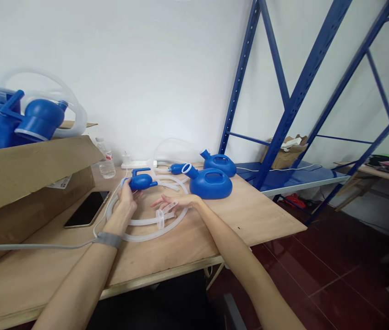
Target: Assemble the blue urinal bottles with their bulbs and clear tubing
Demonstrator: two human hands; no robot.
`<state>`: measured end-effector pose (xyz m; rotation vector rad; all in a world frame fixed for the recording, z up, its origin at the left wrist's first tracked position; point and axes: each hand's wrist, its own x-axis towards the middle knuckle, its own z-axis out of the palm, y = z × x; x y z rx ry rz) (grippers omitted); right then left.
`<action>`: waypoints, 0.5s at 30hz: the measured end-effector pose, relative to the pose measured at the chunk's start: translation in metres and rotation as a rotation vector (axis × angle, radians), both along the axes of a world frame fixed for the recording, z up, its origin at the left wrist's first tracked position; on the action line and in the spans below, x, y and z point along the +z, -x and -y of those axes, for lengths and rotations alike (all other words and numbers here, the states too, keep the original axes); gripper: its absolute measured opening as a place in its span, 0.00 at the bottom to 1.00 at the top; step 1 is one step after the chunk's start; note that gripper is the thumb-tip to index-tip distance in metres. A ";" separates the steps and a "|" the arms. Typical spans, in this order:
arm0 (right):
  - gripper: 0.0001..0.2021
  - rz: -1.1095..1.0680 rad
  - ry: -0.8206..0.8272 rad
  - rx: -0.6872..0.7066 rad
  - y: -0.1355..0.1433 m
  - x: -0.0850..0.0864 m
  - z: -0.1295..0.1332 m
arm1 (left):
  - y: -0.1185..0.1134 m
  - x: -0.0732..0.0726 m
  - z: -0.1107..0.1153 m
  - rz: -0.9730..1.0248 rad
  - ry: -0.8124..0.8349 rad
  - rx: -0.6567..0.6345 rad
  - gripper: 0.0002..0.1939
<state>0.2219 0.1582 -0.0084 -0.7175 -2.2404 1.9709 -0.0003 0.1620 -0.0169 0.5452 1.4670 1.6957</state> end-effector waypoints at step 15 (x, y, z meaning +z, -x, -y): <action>0.37 -0.124 0.117 0.059 -0.003 0.003 0.002 | -0.001 0.000 0.008 -0.636 0.164 -0.255 0.32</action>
